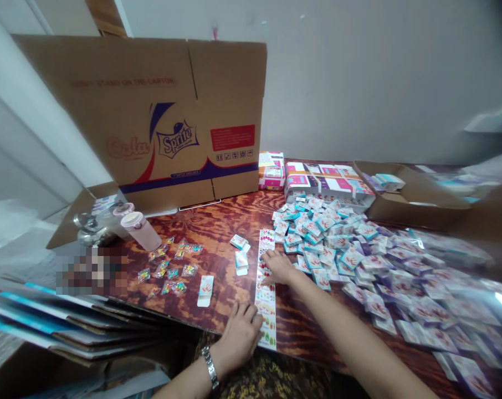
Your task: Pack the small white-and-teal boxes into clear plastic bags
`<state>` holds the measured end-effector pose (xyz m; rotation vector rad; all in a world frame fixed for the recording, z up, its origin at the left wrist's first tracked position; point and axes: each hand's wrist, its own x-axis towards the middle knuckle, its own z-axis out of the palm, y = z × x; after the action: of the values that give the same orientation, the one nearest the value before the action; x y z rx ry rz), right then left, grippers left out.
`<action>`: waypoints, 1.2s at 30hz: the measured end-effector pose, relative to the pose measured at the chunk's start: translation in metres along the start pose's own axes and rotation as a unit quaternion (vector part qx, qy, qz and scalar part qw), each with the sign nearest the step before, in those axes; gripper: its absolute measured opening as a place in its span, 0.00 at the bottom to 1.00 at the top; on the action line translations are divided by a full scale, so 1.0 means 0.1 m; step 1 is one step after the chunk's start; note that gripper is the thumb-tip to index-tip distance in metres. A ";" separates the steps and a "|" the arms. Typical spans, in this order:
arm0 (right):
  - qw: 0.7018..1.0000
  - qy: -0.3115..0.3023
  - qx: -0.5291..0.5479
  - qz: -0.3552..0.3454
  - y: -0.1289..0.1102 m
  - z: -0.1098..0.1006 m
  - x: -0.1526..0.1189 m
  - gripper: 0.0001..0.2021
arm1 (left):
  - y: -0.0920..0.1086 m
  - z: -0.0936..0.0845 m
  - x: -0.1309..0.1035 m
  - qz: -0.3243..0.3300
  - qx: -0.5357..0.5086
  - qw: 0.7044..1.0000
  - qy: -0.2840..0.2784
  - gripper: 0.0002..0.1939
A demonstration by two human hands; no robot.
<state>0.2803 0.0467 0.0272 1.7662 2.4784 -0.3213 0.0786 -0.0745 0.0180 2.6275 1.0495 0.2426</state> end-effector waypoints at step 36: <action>0.906 0.224 0.352 -0.074 -0.45 -0.82 -1.07 0.09 | -0.13 -0.39 0.30 -0.077 -0.444 0.881 0.147 0.07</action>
<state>0.2776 -0.0485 0.1327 2.0686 3.0943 -1.0507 0.0814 -0.0359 0.0516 1.6946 0.9151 0.8719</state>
